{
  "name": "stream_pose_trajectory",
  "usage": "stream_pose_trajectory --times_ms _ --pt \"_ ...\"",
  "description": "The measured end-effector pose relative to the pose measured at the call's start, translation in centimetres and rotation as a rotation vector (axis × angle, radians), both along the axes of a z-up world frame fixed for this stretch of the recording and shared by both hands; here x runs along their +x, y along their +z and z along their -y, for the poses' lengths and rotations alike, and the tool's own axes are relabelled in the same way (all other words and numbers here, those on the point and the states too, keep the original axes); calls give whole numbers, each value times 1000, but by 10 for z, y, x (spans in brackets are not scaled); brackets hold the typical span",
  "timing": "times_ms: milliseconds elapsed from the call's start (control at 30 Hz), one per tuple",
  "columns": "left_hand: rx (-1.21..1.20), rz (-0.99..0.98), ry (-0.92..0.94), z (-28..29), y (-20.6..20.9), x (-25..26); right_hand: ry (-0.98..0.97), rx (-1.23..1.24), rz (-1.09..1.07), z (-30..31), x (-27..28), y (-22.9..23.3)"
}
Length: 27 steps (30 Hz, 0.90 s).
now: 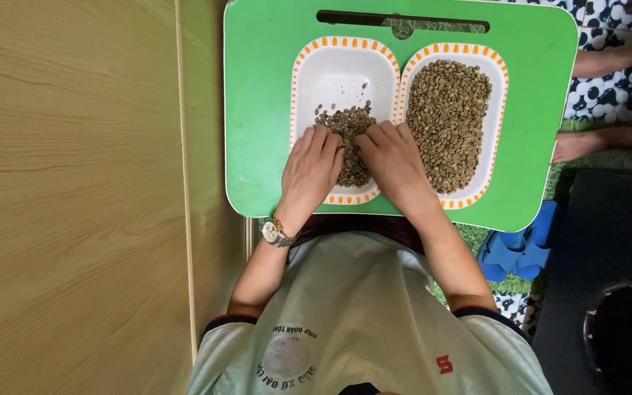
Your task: The person sorts coffee beans by hand on a two-compartment tray, shifting the beans to separate them into different containers.
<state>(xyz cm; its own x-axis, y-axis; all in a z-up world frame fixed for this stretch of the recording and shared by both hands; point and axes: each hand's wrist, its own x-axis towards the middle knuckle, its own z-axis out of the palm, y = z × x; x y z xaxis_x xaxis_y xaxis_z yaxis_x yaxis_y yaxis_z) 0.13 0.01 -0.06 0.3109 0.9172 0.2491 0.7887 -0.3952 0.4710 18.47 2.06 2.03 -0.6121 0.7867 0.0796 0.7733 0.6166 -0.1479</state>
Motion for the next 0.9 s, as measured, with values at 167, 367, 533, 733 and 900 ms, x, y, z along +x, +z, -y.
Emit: stream_pose_trajectory --times_ms 167,367,533,733,900 --pt "18 -9 -7 0 3 0 8 14 -34 0 3 -11" --pt "20 -13 -10 0 1 -1 13 4 -80 0 1 -3" --pt "20 -13 -8 -1 4 0 2 -27 -226 3 10 -12" --pt "9 -9 -5 -1 7 0 -78 -120 -380 10 37 -15" --pt "2 -8 2 0 5 1 -224 -129 -408 15 67 5"
